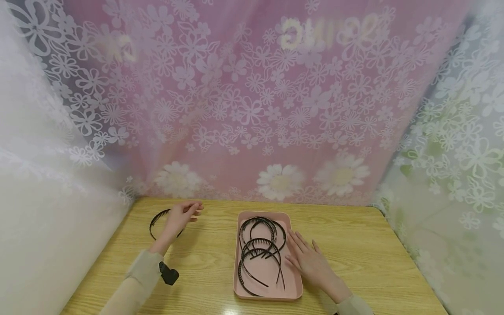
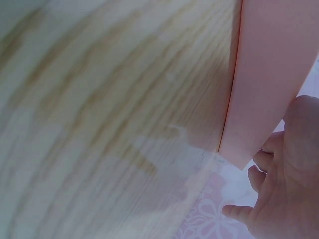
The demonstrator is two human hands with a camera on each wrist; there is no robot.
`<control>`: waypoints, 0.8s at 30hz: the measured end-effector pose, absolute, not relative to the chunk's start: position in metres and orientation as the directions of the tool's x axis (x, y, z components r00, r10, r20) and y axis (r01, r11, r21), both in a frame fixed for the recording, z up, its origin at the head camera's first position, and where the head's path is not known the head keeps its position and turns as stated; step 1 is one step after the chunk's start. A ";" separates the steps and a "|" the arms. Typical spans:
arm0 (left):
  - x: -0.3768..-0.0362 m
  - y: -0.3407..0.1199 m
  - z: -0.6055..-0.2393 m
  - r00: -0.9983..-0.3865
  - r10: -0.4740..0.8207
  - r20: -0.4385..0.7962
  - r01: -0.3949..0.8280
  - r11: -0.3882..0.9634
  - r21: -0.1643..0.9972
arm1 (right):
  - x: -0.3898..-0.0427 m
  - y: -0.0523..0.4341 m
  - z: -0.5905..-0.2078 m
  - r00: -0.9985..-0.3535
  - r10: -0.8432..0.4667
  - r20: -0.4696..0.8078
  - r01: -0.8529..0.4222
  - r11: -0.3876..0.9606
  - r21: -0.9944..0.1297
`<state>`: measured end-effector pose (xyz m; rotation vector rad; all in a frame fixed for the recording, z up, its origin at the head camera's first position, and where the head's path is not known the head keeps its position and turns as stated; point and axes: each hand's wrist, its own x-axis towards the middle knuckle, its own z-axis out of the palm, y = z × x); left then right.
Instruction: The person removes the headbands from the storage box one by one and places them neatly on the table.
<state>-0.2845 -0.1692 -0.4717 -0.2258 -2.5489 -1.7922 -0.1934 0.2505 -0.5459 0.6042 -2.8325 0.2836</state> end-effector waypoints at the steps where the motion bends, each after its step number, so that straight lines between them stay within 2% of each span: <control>1: -0.285 -0.166 -0.473 -0.989 0.115 0.096 0.129 0.329 0.935 | -0.193 0.250 -0.545 -0.892 -0.374 0.252 -0.416 0.899 -0.136; 18: -0.279 -0.106 -0.484 -0.969 0.225 0.099 0.169 0.315 0.934 | -0.192 0.249 -0.542 -0.904 -0.369 0.218 -0.402 0.906 -0.134; 24: -0.276 -0.088 -0.490 -0.950 0.293 0.109 0.206 0.323 0.924 | -0.192 0.251 -0.544 -0.876 -0.391 0.281 -0.438 0.890 -0.127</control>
